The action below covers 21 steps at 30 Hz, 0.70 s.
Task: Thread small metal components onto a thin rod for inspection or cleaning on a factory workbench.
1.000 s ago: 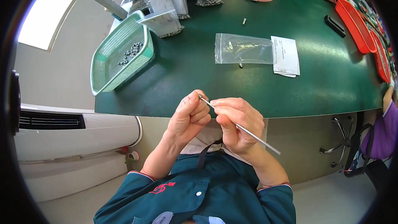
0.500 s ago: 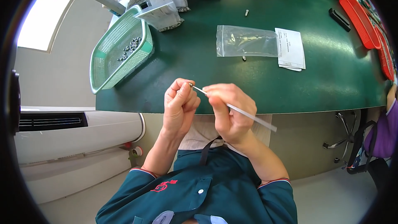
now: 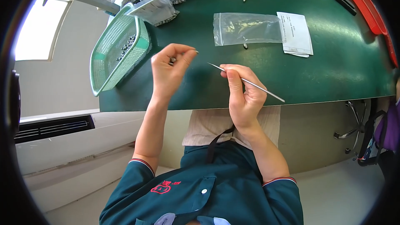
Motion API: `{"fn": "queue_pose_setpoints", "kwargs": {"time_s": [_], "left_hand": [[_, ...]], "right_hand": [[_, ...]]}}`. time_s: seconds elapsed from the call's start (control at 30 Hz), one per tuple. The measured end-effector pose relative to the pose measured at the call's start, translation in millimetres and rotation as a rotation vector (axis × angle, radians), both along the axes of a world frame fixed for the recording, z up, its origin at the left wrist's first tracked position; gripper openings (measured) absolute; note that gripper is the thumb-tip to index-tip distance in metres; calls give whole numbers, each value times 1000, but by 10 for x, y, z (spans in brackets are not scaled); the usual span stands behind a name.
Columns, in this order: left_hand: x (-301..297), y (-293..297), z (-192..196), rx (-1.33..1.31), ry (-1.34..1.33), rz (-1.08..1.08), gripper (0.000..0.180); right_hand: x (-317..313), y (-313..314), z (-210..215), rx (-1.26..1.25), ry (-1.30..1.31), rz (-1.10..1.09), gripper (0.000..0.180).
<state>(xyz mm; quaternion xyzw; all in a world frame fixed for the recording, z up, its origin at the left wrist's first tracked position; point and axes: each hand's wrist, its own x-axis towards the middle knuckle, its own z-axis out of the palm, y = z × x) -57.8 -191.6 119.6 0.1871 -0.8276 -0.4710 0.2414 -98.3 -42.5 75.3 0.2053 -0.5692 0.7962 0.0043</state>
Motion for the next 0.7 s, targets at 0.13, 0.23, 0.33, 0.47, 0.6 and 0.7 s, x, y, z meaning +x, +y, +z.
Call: {"fn": "queue_pose_setpoints", "kwargs": {"time_s": [0.13,0.23,0.33,0.47,0.6,0.7], "left_hand": [[42,-232,-234,-605,115,-58,4],[30,-212,-290,-626,21,-117,5],[-6,-175,-229,-470,91,-33,7],[-20,-250,-389,-550,11,-110,7],[18,-201,-287,-411,-28,14,7],[84,-251,-251,-420,-29,133,8]], "right_hand": [[-40,55,-5,2,159,-66,6],[-53,110,-70,27,183,-70,6],[-49,107,-102,34,182,-85,6],[-57,100,-100,41,193,-57,6],[-133,119,9,121,395,-135,9],[-250,233,163,140,511,-17,11]]}}
